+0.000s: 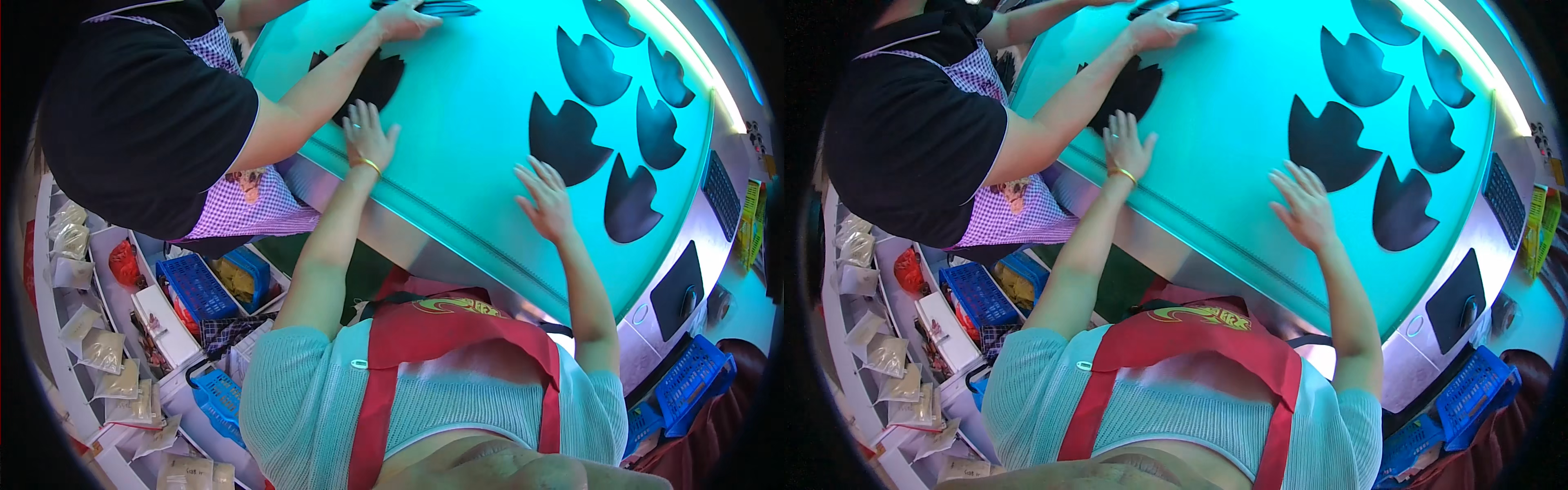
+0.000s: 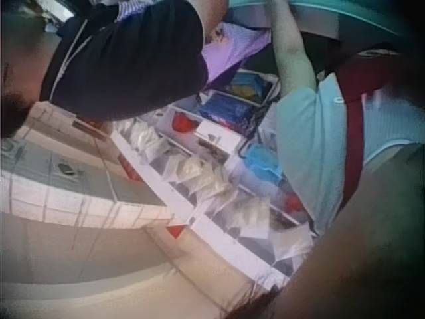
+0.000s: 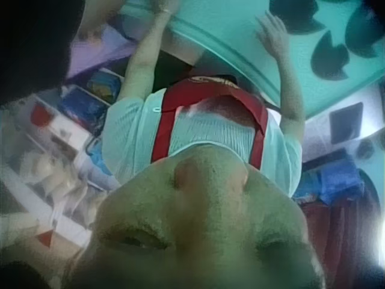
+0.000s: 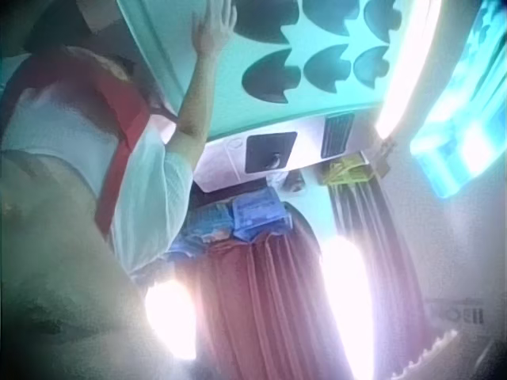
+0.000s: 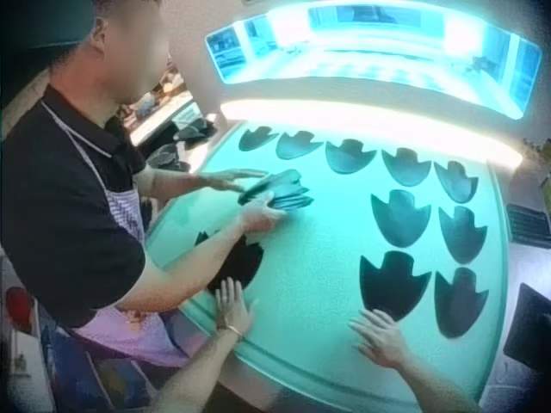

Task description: The person places black shoe upper components onto a green glowing work surface and arranges them into rows with the help of another person.

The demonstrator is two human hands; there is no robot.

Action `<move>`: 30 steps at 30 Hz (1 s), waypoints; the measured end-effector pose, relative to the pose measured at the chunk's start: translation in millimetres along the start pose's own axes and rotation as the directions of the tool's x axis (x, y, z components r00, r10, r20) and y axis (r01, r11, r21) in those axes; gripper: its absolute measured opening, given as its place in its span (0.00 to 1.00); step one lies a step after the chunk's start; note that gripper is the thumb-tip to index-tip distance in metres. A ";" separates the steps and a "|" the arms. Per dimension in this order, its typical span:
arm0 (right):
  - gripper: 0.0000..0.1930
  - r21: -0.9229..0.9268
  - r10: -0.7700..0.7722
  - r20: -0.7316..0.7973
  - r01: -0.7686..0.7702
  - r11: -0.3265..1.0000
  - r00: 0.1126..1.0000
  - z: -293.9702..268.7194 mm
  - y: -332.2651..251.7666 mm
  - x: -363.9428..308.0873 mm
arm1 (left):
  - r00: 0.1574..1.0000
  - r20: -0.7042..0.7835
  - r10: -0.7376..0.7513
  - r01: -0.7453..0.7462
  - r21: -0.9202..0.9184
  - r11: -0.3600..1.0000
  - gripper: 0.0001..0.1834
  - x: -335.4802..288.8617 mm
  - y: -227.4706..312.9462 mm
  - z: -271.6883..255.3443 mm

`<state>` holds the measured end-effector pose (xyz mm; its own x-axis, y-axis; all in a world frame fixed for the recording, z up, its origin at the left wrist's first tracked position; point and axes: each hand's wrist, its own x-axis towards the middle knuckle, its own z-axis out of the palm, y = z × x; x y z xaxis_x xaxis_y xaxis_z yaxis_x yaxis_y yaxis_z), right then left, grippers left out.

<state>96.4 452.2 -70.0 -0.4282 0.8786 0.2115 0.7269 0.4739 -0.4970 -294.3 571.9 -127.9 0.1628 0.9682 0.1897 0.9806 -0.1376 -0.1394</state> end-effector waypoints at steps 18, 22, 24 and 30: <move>0.35 -0.215 0.323 0.255 -0.272 0.938 0.911 47.8 -37.2 -48.8 | 0.970 0.058 0.234 -0.232 -0.047 0.972 0.43 67.2 -38.2 38.0; 0.37 -0.220 0.515 0.316 -0.467 0.857 0.797 -15.8 -28.8 -160.0 | 0.870 0.264 0.416 -0.410 -0.078 0.909 0.44 19.2 31.9 -18.6; 0.37 -0.215 0.576 0.324 -0.535 0.817 0.750 -38.0 -24.6 -185.6 | 0.778 0.311 0.546 -0.525 -0.156 0.837 0.43 -4.6 70.3 -57.2; 0.31 -0.170 0.630 0.252 -0.608 0.776 0.734 -49.4 -9.4 -211.4 | 0.541 0.091 0.836 -0.741 -0.419 0.525 0.36 -14.6 131.4 -64.1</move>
<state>206.6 265.0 -68.5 0.0082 0.9289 -0.3703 0.9153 -0.1561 -0.3713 -160.8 526.3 -86.7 0.8979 0.4281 -0.1022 0.4401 -0.8769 0.1935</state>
